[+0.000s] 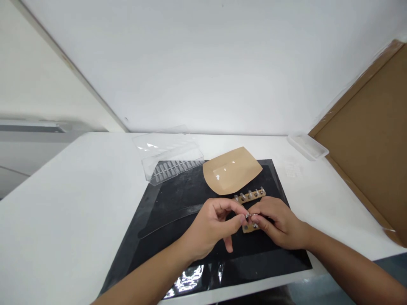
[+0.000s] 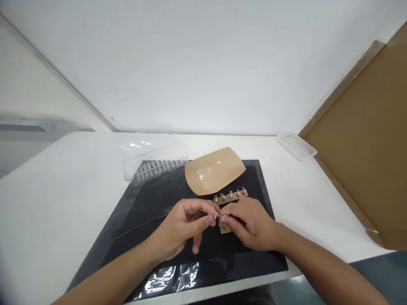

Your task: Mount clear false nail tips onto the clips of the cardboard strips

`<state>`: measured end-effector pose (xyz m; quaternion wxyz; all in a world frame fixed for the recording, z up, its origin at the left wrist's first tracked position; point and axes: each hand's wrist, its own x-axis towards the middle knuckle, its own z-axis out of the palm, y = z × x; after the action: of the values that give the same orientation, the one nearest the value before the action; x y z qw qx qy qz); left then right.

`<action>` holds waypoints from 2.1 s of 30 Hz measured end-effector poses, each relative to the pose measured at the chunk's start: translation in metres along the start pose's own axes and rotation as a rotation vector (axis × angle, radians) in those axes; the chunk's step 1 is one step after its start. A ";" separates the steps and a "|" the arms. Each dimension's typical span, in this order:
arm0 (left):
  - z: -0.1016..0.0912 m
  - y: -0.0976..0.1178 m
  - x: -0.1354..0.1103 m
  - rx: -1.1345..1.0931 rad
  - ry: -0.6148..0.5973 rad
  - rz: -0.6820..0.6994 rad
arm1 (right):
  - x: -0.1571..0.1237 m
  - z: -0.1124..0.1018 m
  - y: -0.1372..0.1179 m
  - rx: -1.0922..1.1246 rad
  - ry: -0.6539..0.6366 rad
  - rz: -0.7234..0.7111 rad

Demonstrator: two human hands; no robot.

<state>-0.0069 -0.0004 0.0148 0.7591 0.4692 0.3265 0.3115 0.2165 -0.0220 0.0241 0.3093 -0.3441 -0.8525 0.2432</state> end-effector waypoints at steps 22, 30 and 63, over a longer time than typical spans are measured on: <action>-0.003 0.003 0.000 -0.023 -0.072 -0.007 | 0.000 -0.001 0.004 -0.092 0.019 -0.052; -0.005 0.003 0.001 0.035 -0.099 0.033 | 0.001 -0.001 0.005 -0.236 0.089 -0.116; -0.028 0.007 0.014 0.909 0.559 0.616 | 0.001 -0.002 0.007 -0.282 0.066 -0.072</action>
<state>-0.0218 0.0276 0.0085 0.2439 0.7192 0.4627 0.4575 0.2209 -0.0165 0.0214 0.2946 -0.3611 -0.8793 0.0984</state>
